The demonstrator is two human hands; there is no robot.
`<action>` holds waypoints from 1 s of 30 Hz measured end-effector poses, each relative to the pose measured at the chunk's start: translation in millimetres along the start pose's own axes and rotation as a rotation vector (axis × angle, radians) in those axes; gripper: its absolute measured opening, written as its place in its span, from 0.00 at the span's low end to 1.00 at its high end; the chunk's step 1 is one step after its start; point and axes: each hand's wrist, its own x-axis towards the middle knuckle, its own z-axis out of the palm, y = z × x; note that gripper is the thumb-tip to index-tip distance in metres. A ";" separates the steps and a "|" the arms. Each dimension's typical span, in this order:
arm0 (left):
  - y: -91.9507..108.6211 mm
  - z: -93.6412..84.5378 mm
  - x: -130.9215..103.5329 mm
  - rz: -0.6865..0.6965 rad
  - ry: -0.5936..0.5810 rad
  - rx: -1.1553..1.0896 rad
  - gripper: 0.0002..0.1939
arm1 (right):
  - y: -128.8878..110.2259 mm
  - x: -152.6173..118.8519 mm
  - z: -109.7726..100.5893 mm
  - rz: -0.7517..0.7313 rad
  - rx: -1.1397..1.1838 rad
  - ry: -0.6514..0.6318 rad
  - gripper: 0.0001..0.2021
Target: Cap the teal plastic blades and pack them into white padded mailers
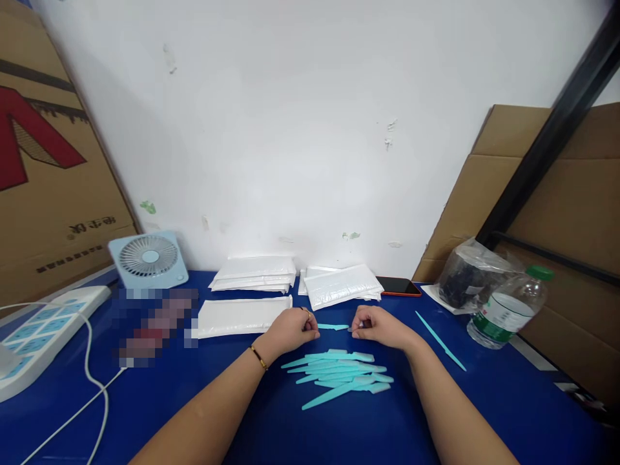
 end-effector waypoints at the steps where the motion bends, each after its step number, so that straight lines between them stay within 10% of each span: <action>1: 2.6 1.2 -2.0 0.008 -0.052 -0.028 0.09 | -6.5 -0.2 4.9 -0.012 0.013 -0.033 0.08; 11: 17.8 11.6 -6.0 -0.003 -0.137 -0.022 0.11 | -26.4 -1.4 28.8 0.034 -0.017 -0.121 0.10; 24: 9.2 8.1 5.1 -0.021 0.055 0.087 0.09 | 14.1 -5.8 -4.1 0.264 -0.015 0.040 0.11; 30: 19.5 13.2 0.6 0.086 0.017 0.009 0.11 | 5.6 -14.8 -9.2 0.149 -0.059 -0.131 0.07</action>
